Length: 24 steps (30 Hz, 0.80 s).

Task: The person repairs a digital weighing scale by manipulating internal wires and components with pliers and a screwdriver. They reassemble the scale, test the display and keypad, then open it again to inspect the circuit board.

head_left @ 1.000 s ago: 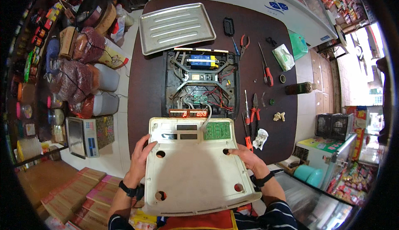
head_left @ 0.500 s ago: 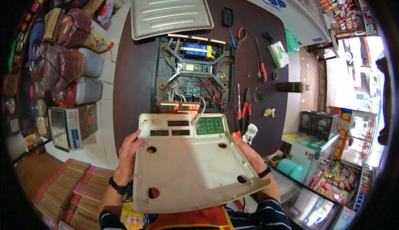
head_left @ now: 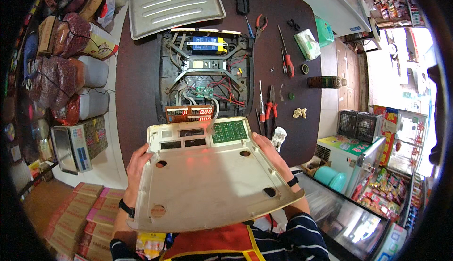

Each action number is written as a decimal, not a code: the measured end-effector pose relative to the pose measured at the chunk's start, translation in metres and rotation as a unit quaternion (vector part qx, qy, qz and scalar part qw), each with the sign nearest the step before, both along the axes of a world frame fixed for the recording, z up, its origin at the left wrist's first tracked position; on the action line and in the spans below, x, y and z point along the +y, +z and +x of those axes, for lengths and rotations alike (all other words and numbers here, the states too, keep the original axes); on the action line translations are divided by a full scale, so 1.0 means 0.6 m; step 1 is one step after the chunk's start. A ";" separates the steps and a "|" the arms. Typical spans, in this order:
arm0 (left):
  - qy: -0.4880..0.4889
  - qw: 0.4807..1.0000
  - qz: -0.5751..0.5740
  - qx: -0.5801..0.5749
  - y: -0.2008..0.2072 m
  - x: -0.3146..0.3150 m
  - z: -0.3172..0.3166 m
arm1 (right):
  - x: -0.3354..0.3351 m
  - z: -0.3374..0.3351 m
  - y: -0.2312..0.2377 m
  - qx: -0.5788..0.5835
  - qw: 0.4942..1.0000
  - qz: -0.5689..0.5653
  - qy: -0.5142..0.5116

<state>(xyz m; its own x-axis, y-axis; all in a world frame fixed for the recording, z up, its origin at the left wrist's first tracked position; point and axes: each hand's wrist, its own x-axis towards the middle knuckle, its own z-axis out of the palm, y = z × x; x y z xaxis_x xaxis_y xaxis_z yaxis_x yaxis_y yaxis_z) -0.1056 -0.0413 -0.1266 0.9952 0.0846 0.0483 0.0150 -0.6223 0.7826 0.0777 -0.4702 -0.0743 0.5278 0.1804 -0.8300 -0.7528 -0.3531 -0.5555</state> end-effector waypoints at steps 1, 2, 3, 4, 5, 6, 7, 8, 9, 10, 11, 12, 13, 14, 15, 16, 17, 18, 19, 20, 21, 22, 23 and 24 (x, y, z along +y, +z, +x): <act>-0.001 1.000 0.004 -0.006 -0.003 -0.001 -0.002 | -0.002 -0.002 -0.007 -0.010 1.000 0.014 -0.010; -0.001 1.000 0.004 -0.003 -0.007 -0.002 -0.005 | -0.005 -0.004 -0.014 -0.006 0.999 0.030 -0.028; 0.005 1.000 -0.001 0.007 -0.011 -0.003 -0.008 | -0.007 -0.006 -0.022 0.004 0.997 0.053 -0.047; 0.003 1.000 -0.006 0.010 -0.016 -0.005 -0.011 | -0.009 -0.008 -0.029 0.007 0.997 0.055 -0.058; 0.008 1.000 -0.016 0.021 -0.020 -0.007 -0.015 | -0.010 -0.010 -0.036 0.016 0.995 0.063 -0.069; 0.009 0.999 -0.027 0.024 -0.024 -0.009 -0.017 | -0.013 -0.010 -0.041 0.032 0.993 0.072 -0.084; 0.013 0.999 -0.028 0.035 -0.027 -0.009 -0.017 | -0.013 -0.014 -0.047 0.022 0.992 0.081 -0.096; 0.011 0.999 -0.030 0.043 -0.027 -0.010 -0.019 | -0.013 -0.014 -0.054 0.019 0.991 0.084 -0.104; 0.007 0.998 -0.035 0.044 -0.025 -0.011 -0.019 | -0.013 -0.016 -0.058 0.005 0.991 0.090 -0.099; 0.007 0.998 -0.039 0.050 -0.022 -0.014 -0.019 | -0.012 -0.018 -0.064 0.015 0.990 0.087 -0.109; 0.004 0.998 -0.047 0.048 -0.017 -0.017 -0.020 | -0.012 -0.019 -0.068 0.001 0.992 0.073 -0.100; 0.004 0.997 -0.061 0.040 -0.011 -0.020 -0.020 | -0.012 -0.019 -0.073 -0.005 0.993 0.065 -0.096; 0.094 0.967 -0.205 0.121 -0.007 -0.026 -0.021 | -0.011 -0.019 -0.078 -0.003 0.994 0.059 -0.096; 0.184 0.899 -0.350 0.191 -0.003 -0.033 -0.021 | -0.012 -0.018 -0.082 -0.014 0.995 0.051 -0.086; 0.265 0.796 -0.481 0.254 -0.001 -0.037 -0.021 | -0.012 -0.017 -0.085 -0.017 0.996 0.045 -0.080; 0.228 0.830 -0.448 0.240 -0.001 -0.038 -0.020 | -0.013 -0.017 -0.087 -0.011 0.996 0.034 -0.080; 0.191 0.861 -0.413 0.226 -0.002 -0.037 -0.019 | -0.015 -0.017 -0.088 -0.022 0.997 0.033 -0.068; 0.152 0.889 -0.376 0.211 -0.005 -0.037 -0.019 | -0.017 -0.017 -0.088 -0.024 0.997 0.028 -0.061; 0.151 0.888 -0.380 0.211 -0.007 -0.036 -0.020 | -0.018 -0.017 -0.089 -0.021 0.998 0.023 -0.057; 0.149 0.887 -0.384 0.210 -0.009 -0.033 -0.021 | -0.019 -0.017 -0.090 -0.029 0.998 0.021 -0.050; 0.141 0.888 -0.390 0.199 -0.012 -0.032 -0.022 | -0.019 -0.016 -0.091 -0.032 0.998 0.020 -0.045; 0.144 0.888 -0.383 0.210 -0.014 -0.030 -0.024 | -0.020 -0.016 -0.092 -0.035 0.998 0.019 -0.042; 0.141 0.890 -0.379 0.210 -0.017 -0.028 -0.025 | -0.020 -0.017 -0.092 -0.033 0.998 0.018 -0.048; 0.137 0.892 -0.376 0.210 -0.018 -0.026 -0.026 | -0.020 -0.018 -0.092 -0.031 0.998 0.017 -0.053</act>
<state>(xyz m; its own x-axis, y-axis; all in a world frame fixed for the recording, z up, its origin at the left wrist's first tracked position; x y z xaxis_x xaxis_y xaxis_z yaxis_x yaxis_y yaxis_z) -0.1209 -0.0572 -0.1376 0.8488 0.1796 -0.4972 0.4765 0.1476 0.8667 0.0672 -0.4821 -0.1296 0.5964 0.1475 -0.7890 -0.7484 -0.2529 -0.6131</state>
